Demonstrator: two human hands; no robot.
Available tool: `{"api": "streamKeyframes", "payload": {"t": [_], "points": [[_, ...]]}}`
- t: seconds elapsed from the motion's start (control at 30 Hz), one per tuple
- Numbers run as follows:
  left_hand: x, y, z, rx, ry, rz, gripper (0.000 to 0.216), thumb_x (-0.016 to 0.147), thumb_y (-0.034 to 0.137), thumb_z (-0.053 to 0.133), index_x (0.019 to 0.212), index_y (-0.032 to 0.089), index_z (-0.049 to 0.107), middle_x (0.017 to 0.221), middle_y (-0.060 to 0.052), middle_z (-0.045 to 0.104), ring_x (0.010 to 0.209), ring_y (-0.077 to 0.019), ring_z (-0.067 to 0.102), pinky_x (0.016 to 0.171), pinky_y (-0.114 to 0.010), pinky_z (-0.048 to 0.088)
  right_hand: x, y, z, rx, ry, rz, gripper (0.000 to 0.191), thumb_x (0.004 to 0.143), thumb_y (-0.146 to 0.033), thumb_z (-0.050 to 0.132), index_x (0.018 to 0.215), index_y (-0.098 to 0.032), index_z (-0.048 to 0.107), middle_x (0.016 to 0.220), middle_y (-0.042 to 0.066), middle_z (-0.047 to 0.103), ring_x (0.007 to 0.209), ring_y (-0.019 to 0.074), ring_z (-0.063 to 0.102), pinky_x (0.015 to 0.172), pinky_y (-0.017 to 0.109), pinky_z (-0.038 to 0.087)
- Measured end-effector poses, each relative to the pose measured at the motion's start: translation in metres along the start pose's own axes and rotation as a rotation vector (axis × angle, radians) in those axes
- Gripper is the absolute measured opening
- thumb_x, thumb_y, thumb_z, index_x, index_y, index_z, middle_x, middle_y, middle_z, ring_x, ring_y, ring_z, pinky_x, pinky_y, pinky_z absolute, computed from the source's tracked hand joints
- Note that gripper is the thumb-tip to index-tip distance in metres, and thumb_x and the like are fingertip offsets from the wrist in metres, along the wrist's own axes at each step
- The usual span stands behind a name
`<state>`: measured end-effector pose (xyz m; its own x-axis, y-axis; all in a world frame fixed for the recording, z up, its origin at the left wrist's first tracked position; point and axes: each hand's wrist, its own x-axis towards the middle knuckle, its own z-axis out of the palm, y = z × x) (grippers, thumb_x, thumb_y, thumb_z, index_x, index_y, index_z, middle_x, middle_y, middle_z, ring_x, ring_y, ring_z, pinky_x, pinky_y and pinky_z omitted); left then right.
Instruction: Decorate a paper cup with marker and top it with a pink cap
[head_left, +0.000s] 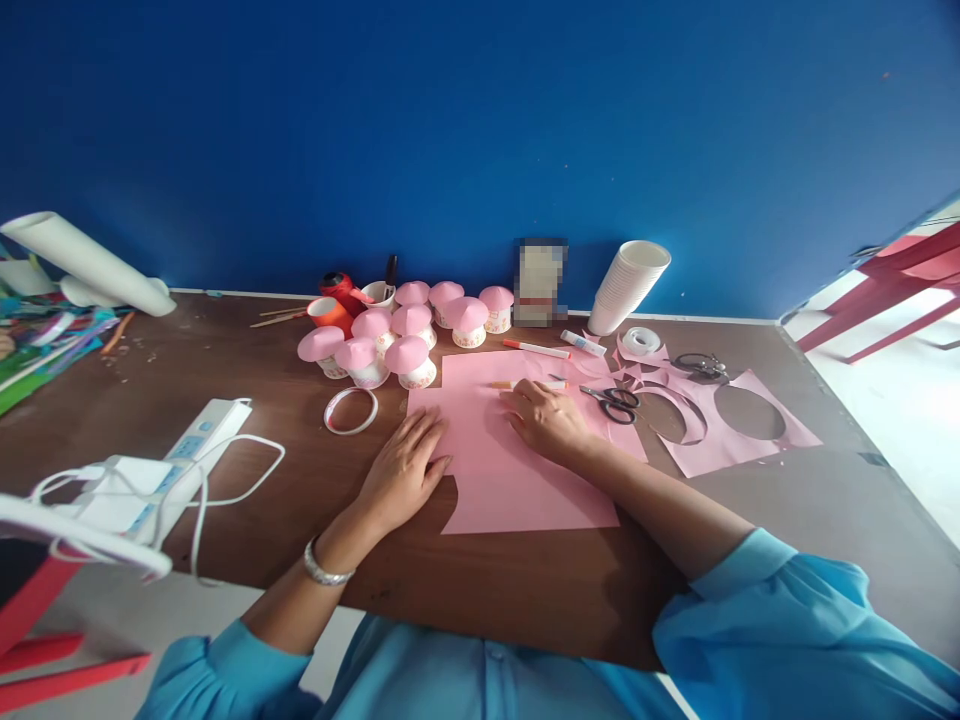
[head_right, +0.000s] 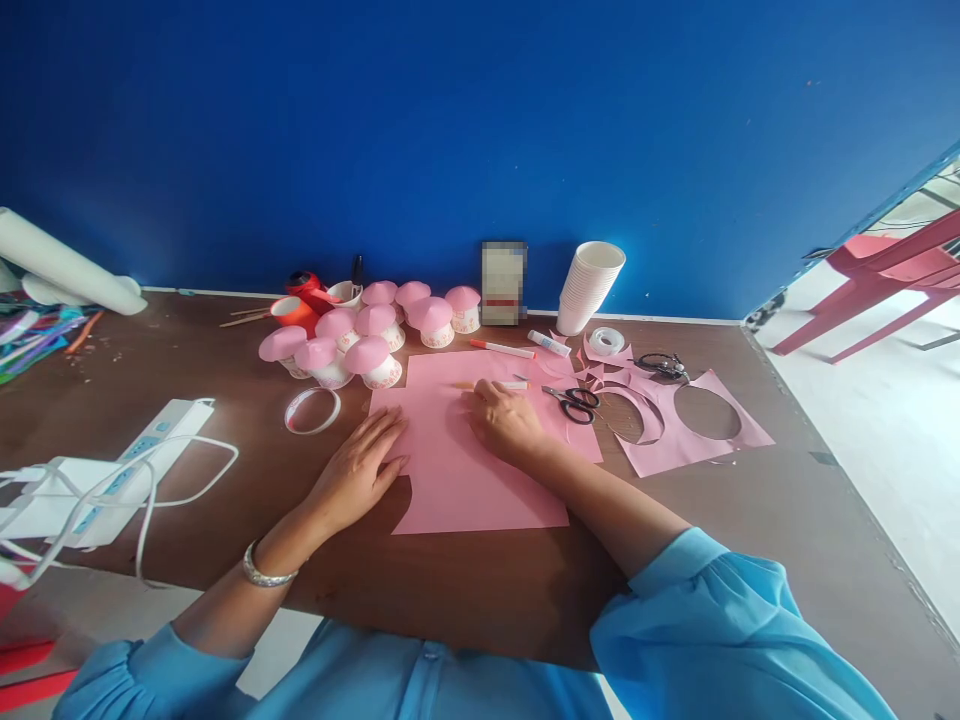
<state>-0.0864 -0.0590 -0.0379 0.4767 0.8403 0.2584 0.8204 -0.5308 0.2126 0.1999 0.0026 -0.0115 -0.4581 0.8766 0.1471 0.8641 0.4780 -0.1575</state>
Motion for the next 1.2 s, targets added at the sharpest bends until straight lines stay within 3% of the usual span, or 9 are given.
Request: {"api": "streamKeyframes", "payload": {"t": [0.07,0.13,0.27,0.4,0.6,0.9,1.1,1.2], "points": [[0.001,-0.001,0.001,0.007,0.001,0.014,0.045,0.107,0.034,0.05,0.147,0.015,0.058,0.155,-0.018,0.061,0.153,-0.0367,0.05,0.124,-0.061,0.049,-0.007,-0.006,0.0,-0.007,-0.042,-0.015,0.032,0.1,-0.023,0.055,0.127,-0.021,0.072,0.121,0.013,0.076,0.101,0.028,0.075,0.075,0.034,0.057],[0.001,-0.002,0.001,0.008,0.0,0.028,0.046,0.107,0.035,0.05,0.148,0.015,0.058,0.157,-0.019,0.06,0.151,-0.0369,0.052,0.123,-0.061,0.049,-0.01,-0.006,-0.001,-0.018,-0.059,0.014,0.043,0.101,-0.024,0.053,0.143,-0.02,0.063,0.128,0.015,0.074,0.103,0.0288,0.075,0.076,0.035,0.057],[0.001,-0.005,0.003,0.012,0.012,0.037,0.046,0.107,0.035,0.05,0.148,0.014,0.058,0.157,-0.019,0.059,0.152,-0.037,0.051,0.123,-0.06,0.05,-0.001,0.004,-0.006,-0.043,-0.065,0.138,0.071,0.103,-0.026,0.048,0.168,-0.013,0.025,0.132,0.021,0.073,0.098,0.032,0.075,0.076,0.039,0.057],[0.001,-0.005,0.003,0.026,0.021,0.055,0.046,0.107,0.035,0.05,0.146,0.011,0.059,0.156,-0.021,0.06,0.152,-0.0375,0.051,0.122,-0.059,0.051,0.023,0.014,-0.015,0.017,-0.025,0.28,0.091,0.104,-0.034,0.05,0.17,-0.01,-0.009,0.117,0.016,0.079,0.098,0.0319,0.074,0.084,0.041,0.057],[0.001,-0.006,0.003,0.037,0.015,0.044,0.047,0.108,0.037,0.049,0.147,0.012,0.058,0.156,-0.019,0.06,0.153,-0.0362,0.05,0.122,-0.059,0.051,0.045,0.018,-0.024,0.162,0.002,0.365,0.09,0.104,-0.034,0.052,0.17,-0.012,-0.004,0.114,0.015,0.079,0.095,0.03,0.073,0.084,0.041,0.055],[0.001,-0.005,0.005,0.007,-0.01,0.01,0.048,0.107,0.035,0.048,0.149,0.013,0.056,0.159,-0.018,0.058,0.156,-0.0349,0.046,0.127,-0.058,0.045,0.051,0.03,-0.018,0.294,0.12,0.319,0.088,0.1,-0.033,0.053,0.17,-0.012,0.003,0.101,0.015,0.079,0.082,0.0268,0.069,0.075,0.037,0.05],[0.0,-0.005,0.004,0.021,0.003,0.02,0.048,0.108,0.037,0.047,0.149,0.015,0.055,0.158,-0.016,0.058,0.155,-0.0344,0.047,0.126,-0.058,0.046,0.037,0.012,-0.017,0.235,0.008,0.31,0.092,0.1,-0.028,0.053,0.17,-0.011,-0.004,0.101,0.012,0.08,0.088,0.0278,0.072,0.08,0.038,0.051],[0.0,-0.005,0.005,0.016,0.015,0.029,0.047,0.107,0.036,0.049,0.149,0.015,0.057,0.156,-0.017,0.06,0.154,-0.0346,0.048,0.125,-0.058,0.048,0.014,-0.001,-0.014,0.125,-0.078,0.243,0.085,0.103,-0.032,0.05,0.171,-0.013,0.003,0.112,0.015,0.08,0.089,0.0292,0.073,0.078,0.039,0.054]]}}
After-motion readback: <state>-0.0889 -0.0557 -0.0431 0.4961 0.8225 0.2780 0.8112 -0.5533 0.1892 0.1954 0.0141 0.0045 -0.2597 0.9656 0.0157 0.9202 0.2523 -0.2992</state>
